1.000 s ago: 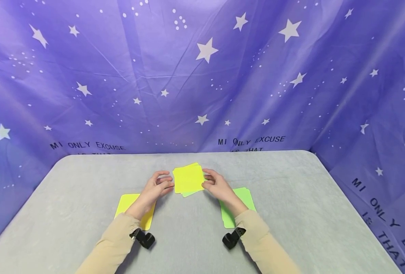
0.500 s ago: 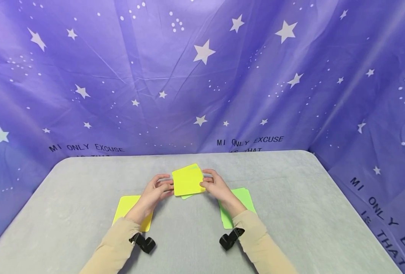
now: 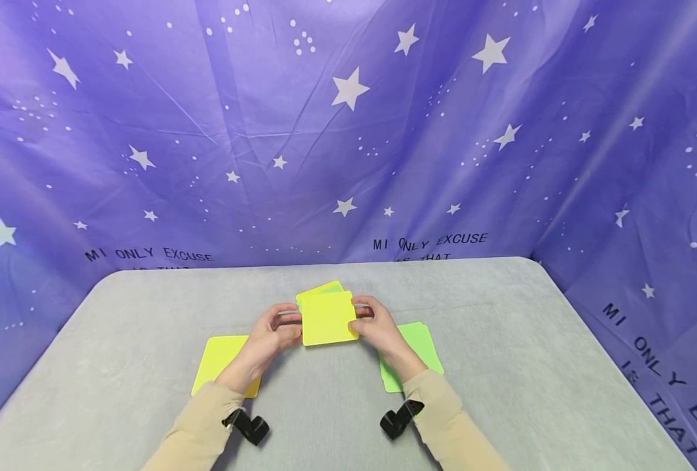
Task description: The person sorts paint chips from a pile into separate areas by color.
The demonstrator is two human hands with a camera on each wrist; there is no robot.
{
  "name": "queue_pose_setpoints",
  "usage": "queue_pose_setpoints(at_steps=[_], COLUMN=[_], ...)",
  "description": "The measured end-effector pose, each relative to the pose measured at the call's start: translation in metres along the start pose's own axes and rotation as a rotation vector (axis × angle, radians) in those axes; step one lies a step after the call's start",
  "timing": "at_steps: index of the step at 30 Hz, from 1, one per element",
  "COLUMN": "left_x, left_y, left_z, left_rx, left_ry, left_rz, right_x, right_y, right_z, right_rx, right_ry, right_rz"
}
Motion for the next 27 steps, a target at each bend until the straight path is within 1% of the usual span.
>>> queue_pose_setpoints(at_steps=[3,7,11,17,22,27], left_x=[-0.001,-0.004,-0.008,-0.013,-0.017,-0.02], left_y=[0.0,0.0,-0.002,-0.002,-0.001,0.0], left_z=[0.0,0.0,0.001,0.0,0.0,-0.002], left_rx=[0.026,0.043,0.039,0.03,0.029,0.039], left_ry=[-0.024,-0.037,-0.044,-0.045,-0.052,-0.053], left_rz=[0.002,0.008,-0.001,-0.011,-0.04,-0.075], right_x=[-0.002,-0.005,-0.008,-0.016,-0.021,-0.027], right_y=[-0.001,-0.001,-0.001,-0.002,-0.004,-0.007], right_z=[0.0,-0.001,-0.002,-0.003,-0.002,-0.001], right_rx=[-0.023,-0.04,-0.047,-0.03,-0.018,-0.025], right_ry=[0.017,0.028,0.03,0.016,-0.002,0.002], right_rz=[0.002,0.002,0.003,-0.013,-0.024,-0.057])
Point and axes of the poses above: each hand's wrist, its own x-axis towards the middle knuckle, its own y-axis out of the back of the hand, z = x × y, the point moved 9 cm from there along x, towards the middle knuckle, and after that the axes turned 8 degrees about z, right-handed, at the moved point
